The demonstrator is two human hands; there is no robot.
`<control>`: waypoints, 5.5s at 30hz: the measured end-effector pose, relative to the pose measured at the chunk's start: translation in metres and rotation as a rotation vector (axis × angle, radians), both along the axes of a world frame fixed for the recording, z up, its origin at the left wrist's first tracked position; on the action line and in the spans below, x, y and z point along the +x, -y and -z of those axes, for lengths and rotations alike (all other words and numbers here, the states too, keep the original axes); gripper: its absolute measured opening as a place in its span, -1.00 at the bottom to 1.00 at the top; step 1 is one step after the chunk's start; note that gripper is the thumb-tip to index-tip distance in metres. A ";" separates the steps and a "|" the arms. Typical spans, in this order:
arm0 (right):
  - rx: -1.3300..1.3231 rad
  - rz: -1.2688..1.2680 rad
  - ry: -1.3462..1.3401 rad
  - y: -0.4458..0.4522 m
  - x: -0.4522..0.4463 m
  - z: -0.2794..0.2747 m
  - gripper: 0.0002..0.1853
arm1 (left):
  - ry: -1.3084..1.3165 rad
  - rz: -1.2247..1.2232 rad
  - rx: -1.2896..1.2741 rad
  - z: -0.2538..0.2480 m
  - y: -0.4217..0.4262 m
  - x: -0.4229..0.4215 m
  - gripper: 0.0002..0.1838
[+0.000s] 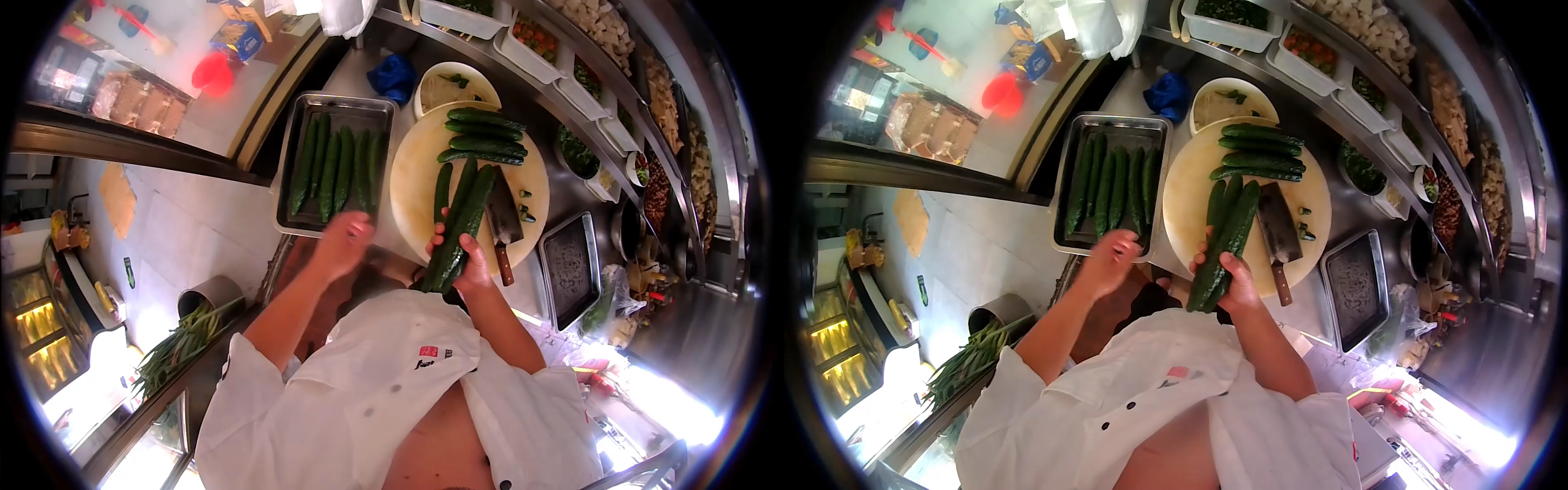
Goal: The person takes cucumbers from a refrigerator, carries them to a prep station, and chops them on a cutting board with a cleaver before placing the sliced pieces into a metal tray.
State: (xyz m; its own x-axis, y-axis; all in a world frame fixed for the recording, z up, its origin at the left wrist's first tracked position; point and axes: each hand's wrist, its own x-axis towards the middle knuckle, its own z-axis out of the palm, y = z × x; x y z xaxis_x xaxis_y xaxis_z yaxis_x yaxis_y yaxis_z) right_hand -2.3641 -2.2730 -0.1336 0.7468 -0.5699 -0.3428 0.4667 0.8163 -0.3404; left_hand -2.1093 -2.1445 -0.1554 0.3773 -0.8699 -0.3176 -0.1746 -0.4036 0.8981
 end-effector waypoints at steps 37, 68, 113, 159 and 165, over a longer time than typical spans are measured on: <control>-0.032 -0.066 -0.037 -0.003 0.020 -0.001 -0.25 | -0.422 0.069 -0.021 -0.061 0.017 -0.059 -0.64; -0.061 -0.074 -0.083 -0.010 -0.006 -0.010 -0.22 | 0.327 0.341 0.135 0.038 0.034 0.014 -0.65; -0.221 -0.196 -0.179 0.008 0.028 -0.058 -0.43 | -0.870 -0.059 -0.134 -0.046 0.055 -0.023 -0.57; -1.909 -0.806 -1.023 -0.068 0.148 -0.078 0.25 | -1.345 -0.222 -0.535 0.016 -0.042 0.012 0.17; -2.060 -0.654 -0.991 -0.078 0.157 -0.086 0.16 | -1.247 -0.171 -0.583 0.014 -0.043 0.041 0.13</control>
